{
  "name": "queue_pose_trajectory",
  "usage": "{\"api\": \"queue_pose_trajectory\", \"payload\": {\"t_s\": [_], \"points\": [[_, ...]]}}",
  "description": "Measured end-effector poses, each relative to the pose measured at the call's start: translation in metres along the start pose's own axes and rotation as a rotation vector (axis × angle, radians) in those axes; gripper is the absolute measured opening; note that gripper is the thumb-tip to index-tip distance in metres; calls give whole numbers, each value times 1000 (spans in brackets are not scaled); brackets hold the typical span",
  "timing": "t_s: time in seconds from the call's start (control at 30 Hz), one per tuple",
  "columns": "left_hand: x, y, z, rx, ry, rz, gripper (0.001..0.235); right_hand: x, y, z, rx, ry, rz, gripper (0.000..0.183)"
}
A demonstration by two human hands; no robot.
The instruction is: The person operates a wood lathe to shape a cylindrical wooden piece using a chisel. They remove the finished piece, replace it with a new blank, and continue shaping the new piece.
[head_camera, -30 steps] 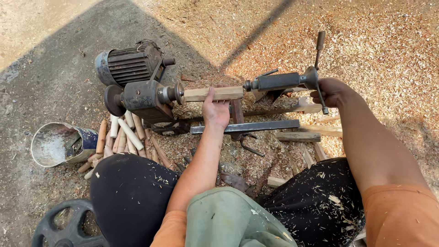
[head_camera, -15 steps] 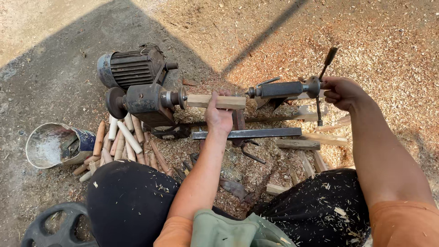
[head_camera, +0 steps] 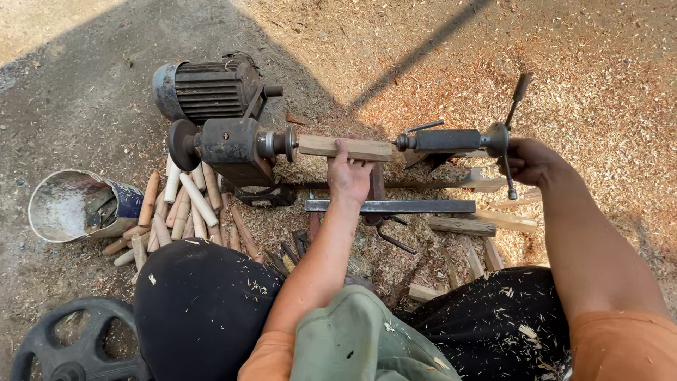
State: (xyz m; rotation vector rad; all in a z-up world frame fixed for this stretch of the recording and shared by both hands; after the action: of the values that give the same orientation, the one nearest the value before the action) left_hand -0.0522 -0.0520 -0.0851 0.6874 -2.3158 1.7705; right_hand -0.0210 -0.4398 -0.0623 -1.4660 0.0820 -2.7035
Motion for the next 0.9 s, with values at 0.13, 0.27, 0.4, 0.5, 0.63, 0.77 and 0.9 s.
{"api": "queue_pose_trajectory", "payload": {"t_s": [0.13,0.27,0.4,0.5,0.63,0.77,0.9], "points": [[3,2,0,-38,-4,-21,51,25,11,29,-213,273,286,20],[6,-2,-1,-27,4,-68,52,38,7,3,77,29,192,19],[2,0,1,-17,17,-73,54,26,-5,0,42,-99,-200,28],[1,7,6,-1,6,-48,54,29,-13,22,-175,157,173,24],[-4,10,8,-94,-45,-119,56,41,14,36,-198,358,375,17],[-7,13,15,-207,-49,-170,64,28,36,6,130,158,149,24],[-10,18,28,-192,-49,-236,67,23,39,-2,293,99,-44,31]]}}
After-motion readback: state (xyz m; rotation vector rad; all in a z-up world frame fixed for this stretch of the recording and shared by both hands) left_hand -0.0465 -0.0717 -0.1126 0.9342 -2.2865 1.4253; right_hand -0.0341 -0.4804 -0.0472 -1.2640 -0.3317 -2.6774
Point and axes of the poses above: each hand's wrist, its own x-axis away from the middle knuckle, its own y-axis out of the back of the hand, z = x × y, the point moved 5 cm from there along -x, towards the middle knuckle, and after that the axes turned 12 degrees about -y, right-handed, at the moved point
